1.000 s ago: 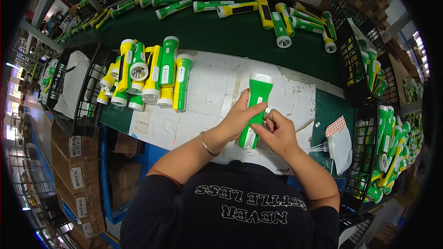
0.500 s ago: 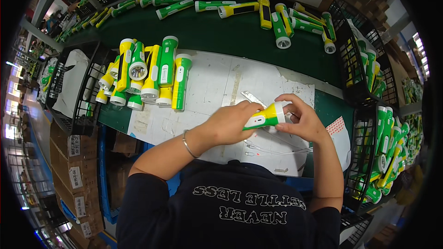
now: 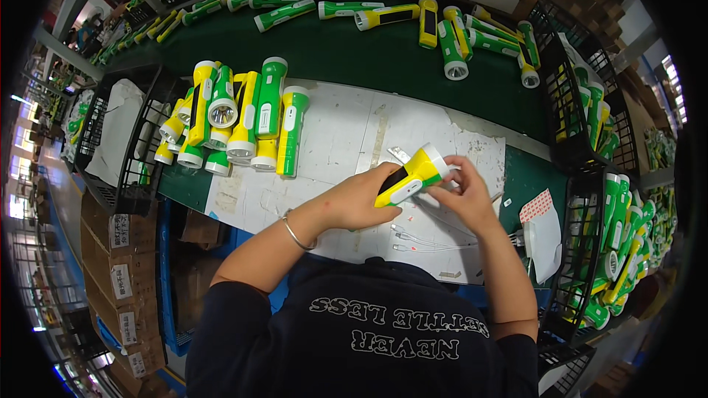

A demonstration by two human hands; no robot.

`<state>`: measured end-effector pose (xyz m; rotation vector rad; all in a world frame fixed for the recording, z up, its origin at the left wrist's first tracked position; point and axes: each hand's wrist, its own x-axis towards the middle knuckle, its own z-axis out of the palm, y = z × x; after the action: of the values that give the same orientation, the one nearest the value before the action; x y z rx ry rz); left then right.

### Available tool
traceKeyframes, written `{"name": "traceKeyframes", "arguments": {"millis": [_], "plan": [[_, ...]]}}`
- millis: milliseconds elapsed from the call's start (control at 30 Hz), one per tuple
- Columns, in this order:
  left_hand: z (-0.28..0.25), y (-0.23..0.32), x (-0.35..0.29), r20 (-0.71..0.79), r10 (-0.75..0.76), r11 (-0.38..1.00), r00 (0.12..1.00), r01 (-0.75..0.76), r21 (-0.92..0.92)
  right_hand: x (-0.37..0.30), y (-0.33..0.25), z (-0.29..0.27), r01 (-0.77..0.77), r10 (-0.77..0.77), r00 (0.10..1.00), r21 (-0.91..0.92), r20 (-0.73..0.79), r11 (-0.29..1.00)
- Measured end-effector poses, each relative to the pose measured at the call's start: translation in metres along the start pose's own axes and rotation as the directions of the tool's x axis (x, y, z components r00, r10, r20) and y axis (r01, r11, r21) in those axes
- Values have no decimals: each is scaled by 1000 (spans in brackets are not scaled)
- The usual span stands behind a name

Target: Assembling flashlights by fitting component parts, applying stickers, and verifying functionality at a factory workstation.

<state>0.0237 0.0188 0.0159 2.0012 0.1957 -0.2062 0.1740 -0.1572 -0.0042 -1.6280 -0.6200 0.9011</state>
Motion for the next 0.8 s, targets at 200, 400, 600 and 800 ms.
{"name": "traceKeyframes", "arguments": {"millis": [200,400,600,800], "plan": [[22,-22,8,-169,1,988,986,-27,-152,-6,30,23,193,-365,930,-795,-38,575],[31,-27,17,-197,18,985,980,-51,-164,-9,6,-6,2,-2,1000,-5,30,1000],[37,-10,20,-185,57,976,981,-94,-196,-11,7,-10,-57,53,997,76,53,995],[50,-3,17,-449,246,946,859,-112,304,-11,10,-2,-37,44,997,123,-57,992]]}}
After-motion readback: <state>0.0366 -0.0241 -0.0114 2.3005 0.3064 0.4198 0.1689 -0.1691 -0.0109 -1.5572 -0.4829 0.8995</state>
